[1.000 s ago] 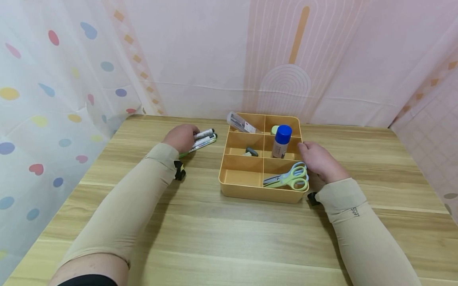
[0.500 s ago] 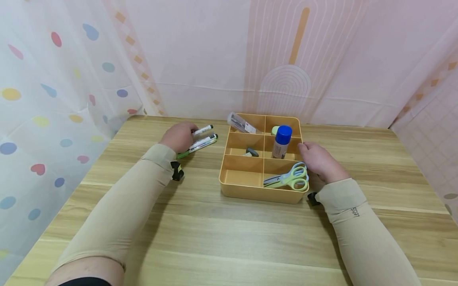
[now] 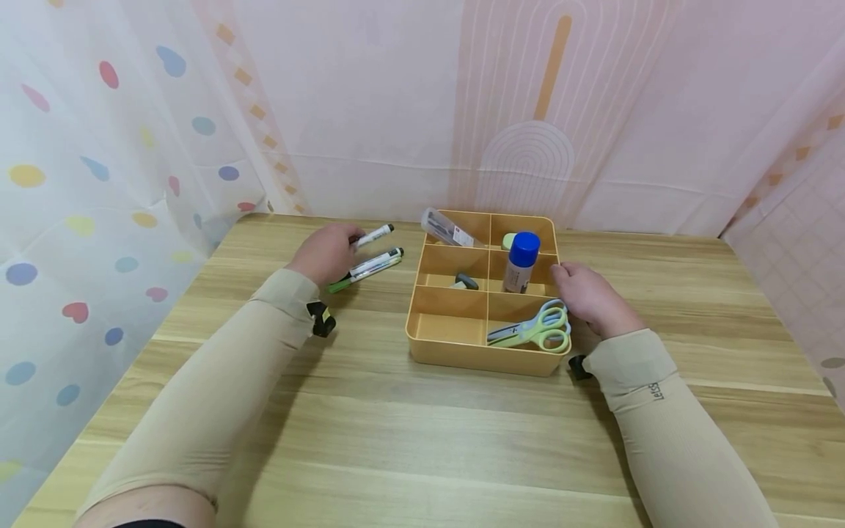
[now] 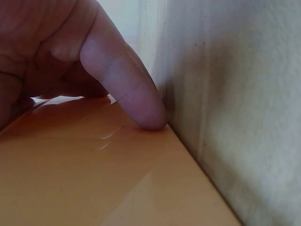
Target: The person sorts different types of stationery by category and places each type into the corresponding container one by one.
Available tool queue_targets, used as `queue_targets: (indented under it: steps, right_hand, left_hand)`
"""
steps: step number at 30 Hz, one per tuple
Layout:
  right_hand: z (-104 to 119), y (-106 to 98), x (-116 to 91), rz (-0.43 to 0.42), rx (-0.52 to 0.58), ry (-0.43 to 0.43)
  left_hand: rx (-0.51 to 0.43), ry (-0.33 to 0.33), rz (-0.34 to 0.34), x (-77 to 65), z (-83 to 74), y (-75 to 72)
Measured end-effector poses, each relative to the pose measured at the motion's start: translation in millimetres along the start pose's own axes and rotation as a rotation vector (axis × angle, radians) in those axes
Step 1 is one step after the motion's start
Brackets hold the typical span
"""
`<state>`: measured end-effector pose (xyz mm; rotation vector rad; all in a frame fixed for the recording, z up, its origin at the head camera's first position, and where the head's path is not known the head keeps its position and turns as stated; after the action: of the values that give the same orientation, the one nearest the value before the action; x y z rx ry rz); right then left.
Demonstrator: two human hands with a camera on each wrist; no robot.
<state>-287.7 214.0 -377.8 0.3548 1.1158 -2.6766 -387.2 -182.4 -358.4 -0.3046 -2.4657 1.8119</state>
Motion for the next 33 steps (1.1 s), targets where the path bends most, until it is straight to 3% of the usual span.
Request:
queue_targets:
  steps: [14, 27, 33]
  right_hand:
    - [0, 0, 0, 0.003, -0.007, 0.003]
    - [-1, 0, 2, 0.0, -0.006, -0.004]
    - [-2, 0, 2, -0.001, -0.008, 0.0]
  left_hand:
    - [-0.068, 0.056, -0.021, -21.3, -30.3, -13.2]
    - [-0.113, 0.164, -0.067, -38.3, -54.0, -18.5]
    - [-0.153, 0.173, -0.051, -50.3, -63.7, -18.7]
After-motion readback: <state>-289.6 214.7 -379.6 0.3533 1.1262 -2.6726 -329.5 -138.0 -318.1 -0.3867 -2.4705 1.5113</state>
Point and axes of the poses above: each hand's wrist, its own x-axis towards the middle knuckle, its own y-axis out of the palm, z = x × y, the point moved 8 cm from there along x, towards the middle knuckle, and after that the axes turned 3 degrees about -y, right-handed, at the moved point
